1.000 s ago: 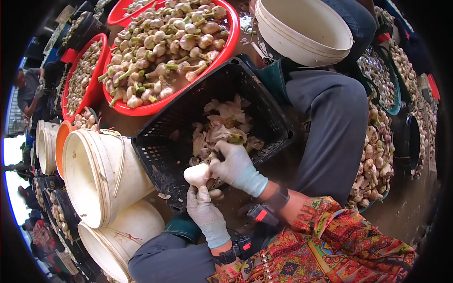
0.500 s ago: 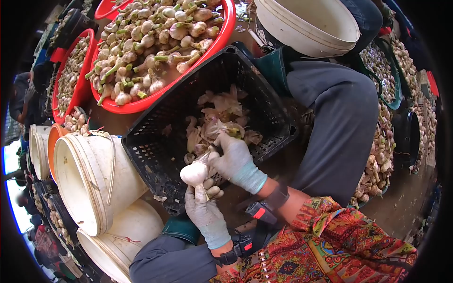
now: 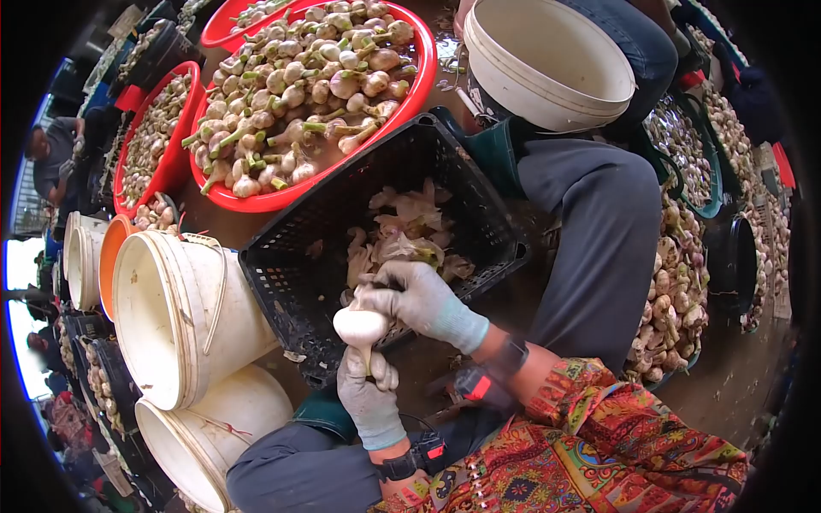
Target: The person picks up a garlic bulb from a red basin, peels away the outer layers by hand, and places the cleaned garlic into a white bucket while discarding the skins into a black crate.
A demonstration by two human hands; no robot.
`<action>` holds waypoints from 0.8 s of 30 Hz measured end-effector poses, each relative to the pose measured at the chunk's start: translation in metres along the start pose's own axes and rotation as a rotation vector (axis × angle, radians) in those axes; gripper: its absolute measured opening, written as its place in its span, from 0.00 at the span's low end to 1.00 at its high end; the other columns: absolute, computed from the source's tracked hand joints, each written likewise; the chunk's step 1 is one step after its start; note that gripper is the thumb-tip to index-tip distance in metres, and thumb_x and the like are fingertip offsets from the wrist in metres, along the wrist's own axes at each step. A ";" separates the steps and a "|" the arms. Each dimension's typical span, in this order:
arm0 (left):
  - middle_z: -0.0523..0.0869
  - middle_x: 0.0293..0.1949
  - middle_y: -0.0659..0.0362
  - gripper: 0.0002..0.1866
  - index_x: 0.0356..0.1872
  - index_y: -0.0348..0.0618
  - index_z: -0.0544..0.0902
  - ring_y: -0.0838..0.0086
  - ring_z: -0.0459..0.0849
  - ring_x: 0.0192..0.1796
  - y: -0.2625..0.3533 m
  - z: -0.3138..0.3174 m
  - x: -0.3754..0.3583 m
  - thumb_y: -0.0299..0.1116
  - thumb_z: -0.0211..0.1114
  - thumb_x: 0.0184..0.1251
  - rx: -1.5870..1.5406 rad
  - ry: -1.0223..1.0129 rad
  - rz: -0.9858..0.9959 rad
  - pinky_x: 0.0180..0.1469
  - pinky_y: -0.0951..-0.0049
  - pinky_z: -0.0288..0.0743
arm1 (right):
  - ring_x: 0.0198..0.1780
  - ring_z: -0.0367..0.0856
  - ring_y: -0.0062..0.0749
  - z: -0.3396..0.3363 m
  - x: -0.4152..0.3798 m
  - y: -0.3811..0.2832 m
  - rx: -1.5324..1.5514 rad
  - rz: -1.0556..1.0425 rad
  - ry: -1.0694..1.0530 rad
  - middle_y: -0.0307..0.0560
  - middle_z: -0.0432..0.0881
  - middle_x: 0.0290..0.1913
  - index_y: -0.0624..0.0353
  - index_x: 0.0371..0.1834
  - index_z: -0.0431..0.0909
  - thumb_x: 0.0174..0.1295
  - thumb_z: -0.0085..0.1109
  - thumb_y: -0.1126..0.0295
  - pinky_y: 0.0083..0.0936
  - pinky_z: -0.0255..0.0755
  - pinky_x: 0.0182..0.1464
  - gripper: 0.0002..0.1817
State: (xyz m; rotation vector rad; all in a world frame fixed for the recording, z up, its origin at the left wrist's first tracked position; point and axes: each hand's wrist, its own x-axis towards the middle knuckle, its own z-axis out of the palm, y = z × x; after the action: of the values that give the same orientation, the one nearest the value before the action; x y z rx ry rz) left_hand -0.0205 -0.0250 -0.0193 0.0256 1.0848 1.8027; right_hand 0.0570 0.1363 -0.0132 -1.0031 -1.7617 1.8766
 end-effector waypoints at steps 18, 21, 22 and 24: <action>0.71 0.25 0.64 0.09 0.37 0.37 0.75 0.77 0.70 0.25 0.175 -0.054 -0.056 0.34 0.55 0.71 -0.874 -0.248 0.644 0.31 0.72 0.72 | 0.36 0.80 0.32 -0.001 0.013 0.047 -0.148 -0.115 0.245 0.54 0.84 0.35 0.69 0.44 0.80 0.65 0.57 0.66 0.29 0.73 0.42 0.15; 0.80 0.49 0.50 0.23 0.59 0.29 0.72 0.72 0.76 0.41 0.220 -0.004 -0.047 0.40 0.55 0.74 -0.741 -0.041 0.952 0.45 0.69 0.74 | 0.38 0.78 0.47 0.010 0.016 0.056 -0.111 -0.165 0.262 0.59 0.79 0.34 0.65 0.43 0.78 0.68 0.54 0.64 0.35 0.70 0.45 0.13; 0.80 0.51 0.51 0.24 0.59 0.31 0.73 0.72 0.76 0.42 0.226 -0.001 -0.021 0.42 0.53 0.74 -0.509 -0.118 0.881 0.44 0.69 0.73 | 0.38 0.78 0.47 0.012 0.011 0.040 -0.076 -0.068 0.227 0.61 0.79 0.35 0.65 0.38 0.77 0.69 0.54 0.61 0.36 0.70 0.45 0.15; 0.81 0.50 0.53 0.24 0.58 0.36 0.75 0.75 0.77 0.40 0.226 0.031 0.039 0.47 0.50 0.76 -0.005 -0.240 0.727 0.42 0.72 0.72 | 0.37 0.76 0.58 0.011 0.008 0.031 -0.142 -0.161 0.225 0.64 0.78 0.33 0.64 0.35 0.74 0.71 0.51 0.60 0.39 0.70 0.42 0.16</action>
State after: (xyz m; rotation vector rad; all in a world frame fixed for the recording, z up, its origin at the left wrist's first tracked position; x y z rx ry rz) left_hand -0.1906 0.0002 0.1350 0.6940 0.9583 2.3596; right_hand 0.0498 0.1298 -0.0456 -1.0435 -1.8015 1.4972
